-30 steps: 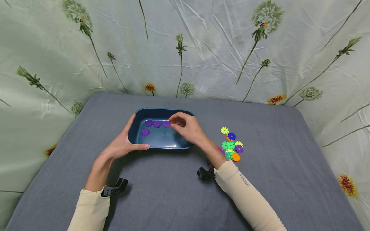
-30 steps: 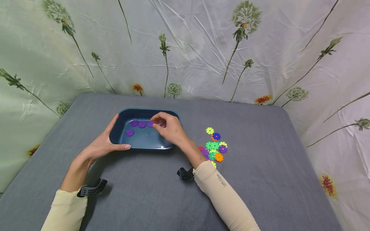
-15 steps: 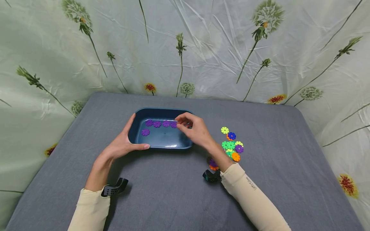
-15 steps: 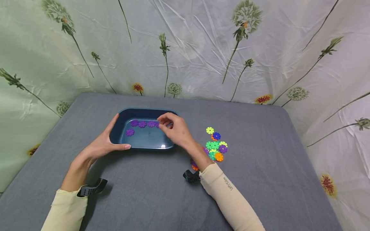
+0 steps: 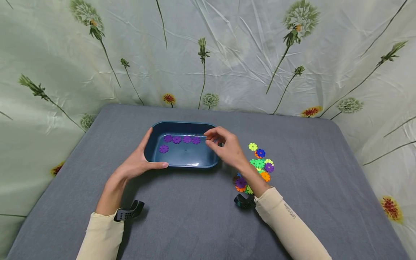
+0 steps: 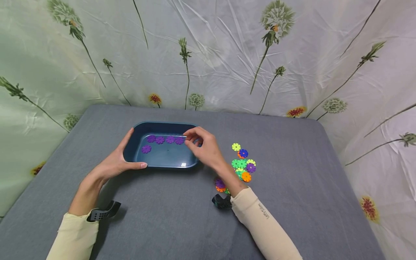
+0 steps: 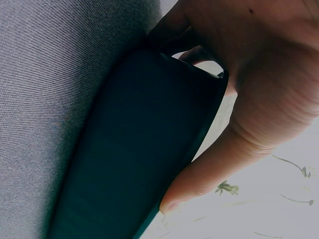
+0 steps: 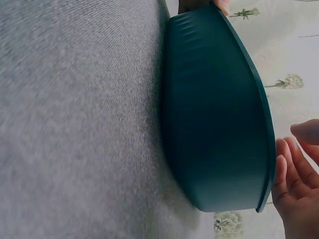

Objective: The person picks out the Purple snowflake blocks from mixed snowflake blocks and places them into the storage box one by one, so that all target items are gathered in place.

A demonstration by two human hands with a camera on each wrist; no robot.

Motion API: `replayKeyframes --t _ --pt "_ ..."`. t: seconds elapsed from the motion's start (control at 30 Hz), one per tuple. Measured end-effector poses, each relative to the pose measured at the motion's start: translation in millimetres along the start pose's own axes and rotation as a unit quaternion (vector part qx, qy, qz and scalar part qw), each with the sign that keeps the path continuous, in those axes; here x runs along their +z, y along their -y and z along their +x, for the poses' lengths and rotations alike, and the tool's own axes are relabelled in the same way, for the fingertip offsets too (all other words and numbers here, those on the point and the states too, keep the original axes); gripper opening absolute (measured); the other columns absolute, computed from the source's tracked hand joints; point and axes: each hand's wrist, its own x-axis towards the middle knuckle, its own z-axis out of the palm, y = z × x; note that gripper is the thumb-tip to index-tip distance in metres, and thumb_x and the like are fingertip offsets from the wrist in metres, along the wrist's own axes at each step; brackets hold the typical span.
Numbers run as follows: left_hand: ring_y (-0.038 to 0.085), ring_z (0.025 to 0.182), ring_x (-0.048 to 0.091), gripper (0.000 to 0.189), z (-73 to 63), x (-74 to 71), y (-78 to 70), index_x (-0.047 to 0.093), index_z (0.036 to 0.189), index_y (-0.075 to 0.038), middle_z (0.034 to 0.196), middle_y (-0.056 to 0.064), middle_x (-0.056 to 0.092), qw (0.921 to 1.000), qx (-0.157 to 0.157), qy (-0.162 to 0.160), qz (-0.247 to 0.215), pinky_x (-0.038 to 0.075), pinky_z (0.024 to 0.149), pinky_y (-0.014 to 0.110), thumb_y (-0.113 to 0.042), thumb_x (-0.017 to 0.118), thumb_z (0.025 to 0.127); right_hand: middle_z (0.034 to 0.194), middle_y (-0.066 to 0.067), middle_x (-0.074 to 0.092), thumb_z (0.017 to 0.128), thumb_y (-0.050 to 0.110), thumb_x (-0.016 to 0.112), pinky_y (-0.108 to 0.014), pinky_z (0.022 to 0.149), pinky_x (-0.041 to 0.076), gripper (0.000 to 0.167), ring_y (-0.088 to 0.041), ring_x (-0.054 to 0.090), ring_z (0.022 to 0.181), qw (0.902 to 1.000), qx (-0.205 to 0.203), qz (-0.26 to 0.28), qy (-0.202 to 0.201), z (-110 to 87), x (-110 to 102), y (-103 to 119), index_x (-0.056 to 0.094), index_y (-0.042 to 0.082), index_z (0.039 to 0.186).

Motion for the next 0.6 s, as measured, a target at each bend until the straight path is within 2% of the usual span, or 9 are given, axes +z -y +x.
replayKeyframes --t 0.37,0.6 --pt "0.051 0.161 0.005 0.139 0.2 -0.4 -1.3 -0.017 0.165 -0.040 0.177 0.016 -0.007 1.0000 -0.001 -0.001 0.003 0.016 0.120 0.078 -0.041 0.092 0.078 0.106 -0.012 0.070 0.097 0.008 0.073 -0.026 0.079 0.052 0.018 -0.020 0.064 0.093 0.9999 0.010 0.003 -0.005 -11.6 -14 -2 0.073 0.007 0.116" --pt "0.050 0.161 0.004 0.139 -0.1 -0.2 -1.0 -0.017 0.165 -0.040 0.177 0.015 -0.007 1.0000 -0.004 -0.001 0.003 0.016 0.119 0.078 -0.043 0.092 0.077 0.108 -0.011 0.070 0.098 0.010 0.073 -0.027 0.082 0.052 0.022 -0.021 0.064 0.096 0.9995 0.032 -0.003 -0.008 -20.3 -23 -8 0.072 0.000 0.117"
